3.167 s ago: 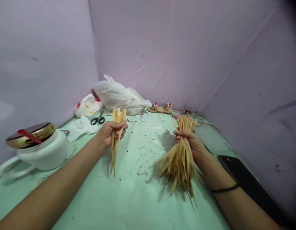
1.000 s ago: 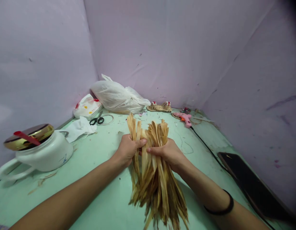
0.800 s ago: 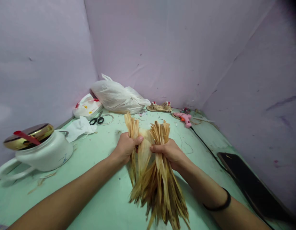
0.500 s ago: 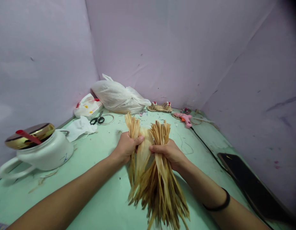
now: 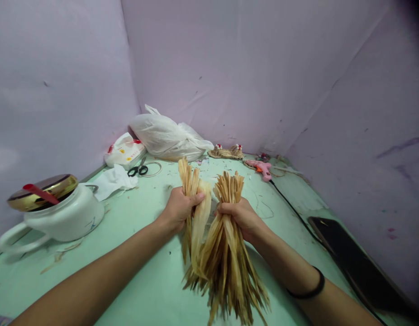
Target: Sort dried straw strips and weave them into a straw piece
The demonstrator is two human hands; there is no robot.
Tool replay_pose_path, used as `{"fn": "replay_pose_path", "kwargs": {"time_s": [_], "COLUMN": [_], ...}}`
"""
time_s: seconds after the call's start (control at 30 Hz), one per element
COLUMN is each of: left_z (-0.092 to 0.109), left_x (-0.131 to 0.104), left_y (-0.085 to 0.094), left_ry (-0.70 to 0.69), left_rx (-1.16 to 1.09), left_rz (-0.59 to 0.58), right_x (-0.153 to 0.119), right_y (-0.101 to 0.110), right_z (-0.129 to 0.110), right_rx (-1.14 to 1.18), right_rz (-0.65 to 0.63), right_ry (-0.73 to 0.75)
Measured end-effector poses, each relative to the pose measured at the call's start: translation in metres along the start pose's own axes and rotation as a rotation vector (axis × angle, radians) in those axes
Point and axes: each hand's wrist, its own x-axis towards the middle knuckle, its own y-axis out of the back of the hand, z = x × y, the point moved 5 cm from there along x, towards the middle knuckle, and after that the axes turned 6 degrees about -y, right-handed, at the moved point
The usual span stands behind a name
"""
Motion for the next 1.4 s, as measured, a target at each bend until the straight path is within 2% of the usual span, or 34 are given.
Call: {"fn": "replay_pose_path", "kwargs": {"time_s": [0.1, 0.27, 0.37, 0.43, 0.53, 0.63, 0.73, 0.83, 0.9, 0.97, 1.03, 1.1, 1.17, 1.3, 1.4], "left_z": [0.006, 0.017, 0.023, 0.024, 0.024, 0.025, 0.025, 0.019, 0.013, 0.007, 0.002, -0.001, -0.001, 0.001, 0.003], "left_x": [0.010, 0.035, 0.044, 0.047, 0.050, 0.051, 0.048, 0.037, 0.026, 0.014, 0.004, -0.002, -0.004, -0.006, -0.008], "left_y": [0.010, 0.039, 0.052, 0.057, 0.062, 0.065, 0.060, 0.043, 0.027, 0.010, -0.001, -0.005, -0.005, -0.007, -0.010], "left_ry": [0.028, 0.083, 0.111, 0.156, 0.205, 0.196, 0.182, 0.183, 0.207, 0.220, 0.210, 0.181, 0.143, 0.086, 0.062], "left_rx": [-0.066, -0.156, -0.170, -0.184, -0.214, -0.186, -0.090, -0.054, -0.025, 0.031, 0.081, 0.142, 0.218, 0.325, 0.358], "left_rz": [0.052, 0.181, 0.206, 0.219, 0.248, 0.242, 0.208, 0.129, 0.009, -0.158, -0.273, -0.297, -0.268, -0.242, -0.259], "right_x": [0.009, 0.031, 0.033, 0.030, 0.023, 0.021, 0.021, 0.021, 0.020, 0.017, 0.013, 0.007, 0.002, 0.001, -0.005], "right_y": [0.014, 0.052, 0.063, 0.064, 0.061, 0.062, 0.062, 0.053, 0.043, 0.032, 0.018, 0.002, -0.009, -0.012, -0.020], "right_z": [-0.004, -0.015, -0.018, -0.018, -0.017, -0.023, -0.029, -0.026, -0.017, -0.007, 0.002, 0.007, 0.008, 0.005, 0.002], "right_rx": [0.044, 0.143, 0.162, 0.184, 0.252, 0.333, 0.392, 0.413, 0.397, 0.362, 0.323, 0.287, 0.246, 0.172, 0.144], "right_rz": [-0.021, 0.025, 0.014, -0.046, -0.208, -0.290, -0.332, -0.426, -0.452, -0.427, -0.404, -0.489, -0.536, -0.391, -0.439], "right_ry": [-0.040, -0.071, -0.108, -0.173, -0.277, -0.254, -0.169, -0.144, -0.181, -0.245, -0.286, -0.295, -0.248, -0.083, -0.043]}}
